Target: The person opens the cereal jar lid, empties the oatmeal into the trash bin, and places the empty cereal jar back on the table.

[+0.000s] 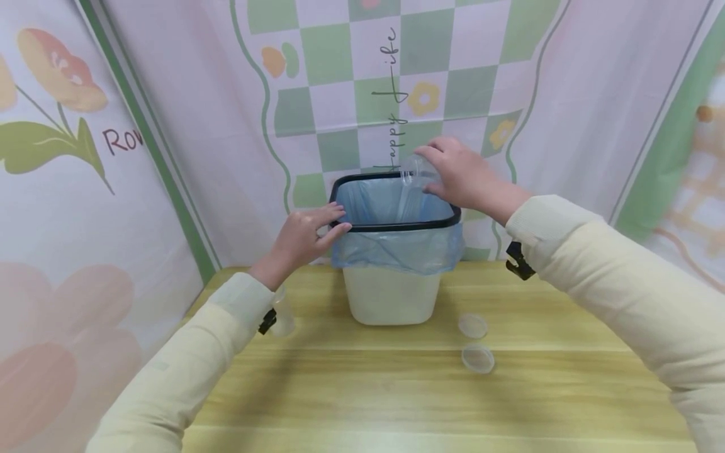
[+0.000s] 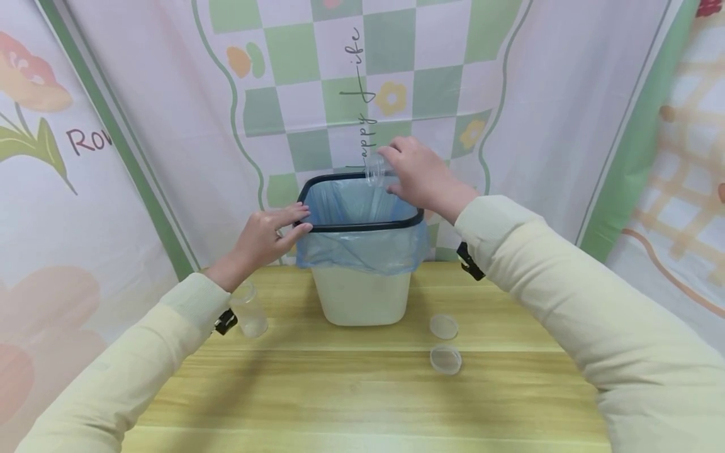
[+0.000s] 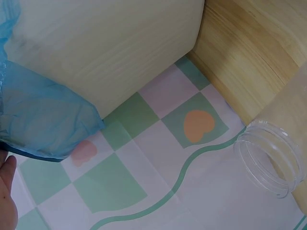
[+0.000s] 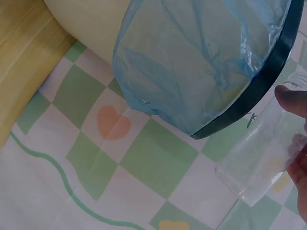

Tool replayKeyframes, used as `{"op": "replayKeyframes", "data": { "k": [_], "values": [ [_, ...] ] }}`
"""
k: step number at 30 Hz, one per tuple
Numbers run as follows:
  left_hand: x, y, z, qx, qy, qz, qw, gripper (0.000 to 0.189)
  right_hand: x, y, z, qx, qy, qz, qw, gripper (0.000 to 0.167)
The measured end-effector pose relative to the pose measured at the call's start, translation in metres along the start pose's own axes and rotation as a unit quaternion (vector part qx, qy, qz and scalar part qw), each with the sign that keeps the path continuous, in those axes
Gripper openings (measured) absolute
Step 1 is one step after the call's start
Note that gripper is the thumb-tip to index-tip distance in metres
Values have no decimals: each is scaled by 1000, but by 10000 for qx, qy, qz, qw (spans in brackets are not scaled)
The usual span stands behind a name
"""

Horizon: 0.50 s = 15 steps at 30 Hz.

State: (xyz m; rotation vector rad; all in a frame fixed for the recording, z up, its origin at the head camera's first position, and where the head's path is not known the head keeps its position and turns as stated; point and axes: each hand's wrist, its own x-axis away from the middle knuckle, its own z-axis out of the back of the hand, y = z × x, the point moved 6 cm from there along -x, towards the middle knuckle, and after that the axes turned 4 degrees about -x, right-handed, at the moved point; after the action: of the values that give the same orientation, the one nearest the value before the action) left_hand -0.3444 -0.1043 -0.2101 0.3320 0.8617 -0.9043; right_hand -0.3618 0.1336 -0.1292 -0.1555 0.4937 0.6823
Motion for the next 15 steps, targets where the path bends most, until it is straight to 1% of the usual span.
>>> {"op": "replayKeyframes", "data": {
  "k": [5,8,11,15],
  "values": [
    [0,0,0,25,39,-22,10000,33,4,8,4,-178,78,-466,9987,63],
    [0,0,0,27,60,-47,10000,33,5,12,7,-295,189,-648,9973,64],
    [0,0,-1,37,74,-88,9999,33,7,16,10,-389,186,-813,9958,64],
    [-1,0,0,90,97,-110,9999,32,11,21,11,-644,144,-1084,9919,67]
  ]
}}
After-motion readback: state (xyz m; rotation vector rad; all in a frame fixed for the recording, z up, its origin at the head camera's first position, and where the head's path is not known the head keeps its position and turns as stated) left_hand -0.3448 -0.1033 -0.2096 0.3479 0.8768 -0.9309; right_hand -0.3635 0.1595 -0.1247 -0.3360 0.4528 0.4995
